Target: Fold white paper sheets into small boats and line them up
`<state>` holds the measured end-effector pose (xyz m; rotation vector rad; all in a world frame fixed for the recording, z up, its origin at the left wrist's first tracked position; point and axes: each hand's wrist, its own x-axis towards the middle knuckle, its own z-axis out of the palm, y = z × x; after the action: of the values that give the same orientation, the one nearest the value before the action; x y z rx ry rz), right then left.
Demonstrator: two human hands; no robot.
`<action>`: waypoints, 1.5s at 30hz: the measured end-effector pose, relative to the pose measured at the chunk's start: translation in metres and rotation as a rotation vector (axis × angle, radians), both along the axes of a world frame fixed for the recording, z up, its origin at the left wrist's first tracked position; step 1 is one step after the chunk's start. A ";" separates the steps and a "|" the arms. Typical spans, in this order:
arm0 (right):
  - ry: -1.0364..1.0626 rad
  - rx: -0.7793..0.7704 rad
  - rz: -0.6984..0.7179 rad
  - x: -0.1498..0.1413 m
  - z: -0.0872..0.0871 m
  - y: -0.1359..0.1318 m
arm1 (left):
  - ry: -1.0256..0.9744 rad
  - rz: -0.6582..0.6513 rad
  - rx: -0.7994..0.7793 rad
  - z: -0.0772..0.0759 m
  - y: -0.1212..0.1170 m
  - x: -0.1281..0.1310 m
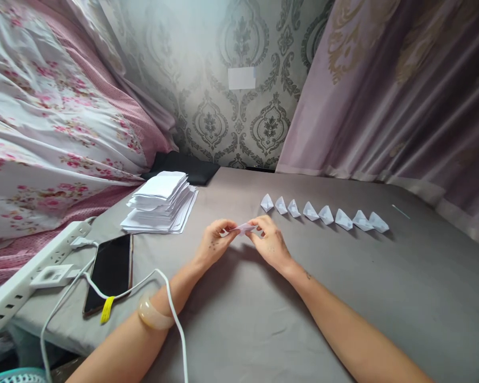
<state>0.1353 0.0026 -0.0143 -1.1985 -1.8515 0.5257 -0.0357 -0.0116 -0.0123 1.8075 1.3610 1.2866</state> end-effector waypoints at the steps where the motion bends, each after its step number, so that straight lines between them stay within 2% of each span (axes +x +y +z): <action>1: -0.072 0.080 0.008 0.002 0.000 0.000 | 0.079 -0.003 0.094 -0.001 0.000 0.000; 4: -0.293 0.263 -0.009 0.004 0.000 -0.003 | 0.351 -0.008 0.326 -0.004 0.001 -0.002; 6: -0.445 0.344 -0.028 0.004 0.001 -0.006 | 0.552 0.018 0.410 -0.004 0.000 -0.003; 8: -0.581 0.381 -0.028 0.003 0.001 -0.009 | 0.734 0.030 0.425 -0.003 -0.001 -0.004; 11: -0.708 0.333 0.035 0.002 0.000 -0.012 | 0.899 -0.050 0.346 -0.004 -0.002 -0.004; 13: -0.695 0.227 0.095 0.004 -0.002 -0.012 | 0.891 -0.110 0.234 -0.006 -0.002 -0.005; 15: -0.594 0.066 0.135 0.007 -0.002 -0.010 | 0.794 -0.130 0.111 -0.009 -0.002 -0.007; 18: -0.395 -0.190 0.141 0.011 -0.001 -0.004 | 0.602 -0.102 -0.055 -0.010 -0.001 -0.009; 21: -0.269 -0.315 0.106 0.012 0.002 0.001 | 0.458 -0.033 -0.201 -0.005 -0.001 -0.008; 25: -0.219 -0.327 0.052 0.010 0.000 0.004 | 0.390 0.049 -0.328 0.000 -0.001 -0.006; 28: -0.222 -0.294 0.011 0.009 -0.005 0.006 | 0.395 0.091 -0.339 -0.002 0.000 -0.005; 36: -0.312 -0.234 -0.058 0.003 -0.009 0.006 | 0.435 0.128 -0.260 -0.016 0.005 -0.005; 42: -0.375 -0.238 -0.066 0.002 -0.008 0.007 | 0.478 0.119 -0.198 -0.023 0.006 -0.006; 45: -0.395 -0.227 -0.071 0.002 -0.008 0.006 | 0.531 0.068 -0.098 -0.024 0.005 -0.005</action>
<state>0.1378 0.0090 -0.0224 -1.6058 -2.1082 0.4953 -0.0410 -0.0067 -0.0368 2.1371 1.7358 0.7735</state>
